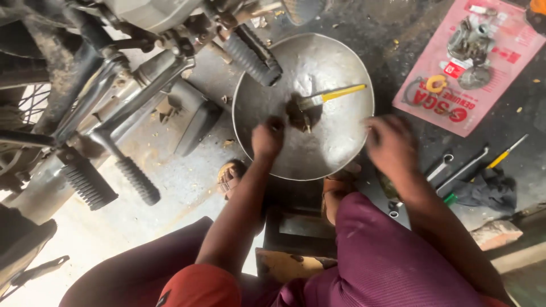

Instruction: Cleaning a motorcycle carburetor using fuel and a brush in a bowl.

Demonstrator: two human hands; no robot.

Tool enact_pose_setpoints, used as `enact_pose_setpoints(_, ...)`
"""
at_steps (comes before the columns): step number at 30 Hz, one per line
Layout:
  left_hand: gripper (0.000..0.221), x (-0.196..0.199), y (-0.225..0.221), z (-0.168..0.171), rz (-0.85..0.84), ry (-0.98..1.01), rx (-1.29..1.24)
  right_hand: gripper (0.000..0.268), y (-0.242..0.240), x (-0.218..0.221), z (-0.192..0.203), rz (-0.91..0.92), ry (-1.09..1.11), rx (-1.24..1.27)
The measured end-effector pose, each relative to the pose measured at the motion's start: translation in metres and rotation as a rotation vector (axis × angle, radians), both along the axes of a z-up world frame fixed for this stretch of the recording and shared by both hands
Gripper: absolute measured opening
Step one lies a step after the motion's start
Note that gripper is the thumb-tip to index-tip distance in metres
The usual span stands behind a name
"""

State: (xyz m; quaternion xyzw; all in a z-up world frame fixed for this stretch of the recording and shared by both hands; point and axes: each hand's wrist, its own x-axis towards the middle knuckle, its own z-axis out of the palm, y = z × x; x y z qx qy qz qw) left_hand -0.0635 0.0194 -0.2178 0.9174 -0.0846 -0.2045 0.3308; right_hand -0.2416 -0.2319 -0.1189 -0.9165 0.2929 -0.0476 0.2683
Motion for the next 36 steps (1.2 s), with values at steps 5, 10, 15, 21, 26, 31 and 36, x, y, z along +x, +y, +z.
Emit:
enact_pose_setpoints(5,0.019,-0.033,-0.033,0.001,-0.151,0.200,0.232,0.014,0.050,0.060,-0.071,0.247,0.318,0.199)
enact_pose_setpoints(10,0.019,-0.044,-0.034,-0.015,-0.118,0.089,0.159,0.020,0.087,0.074,-0.112,0.272,0.268,0.177)
enact_pose_setpoints(15,0.014,-0.036,-0.026,-0.037,-0.247,-0.041,0.110,0.023,0.096,0.070,-0.116,0.265,0.115,-0.027)
enact_pose_setpoints(21,0.014,-0.018,-0.016,-0.007,-0.063,0.089,0.052,0.029,0.103,0.073,-0.127,0.237,0.126,-0.035)
enact_pose_setpoints(26,0.018,-0.020,-0.005,-0.043,0.121,0.197,-0.113,0.031,0.102,0.075,-0.150,0.400,0.062,-0.157)
enact_pose_setpoints(31,0.022,-0.006,-0.014,-0.008,0.305,0.454,-0.304,0.030,0.082,0.073,-0.106,0.389,0.181,-0.169)
enact_pose_setpoints(36,0.027,-0.012,-0.017,-0.053,0.664,0.899,-0.736,0.011,0.075,0.077,-0.080,0.283,0.186,-0.050)
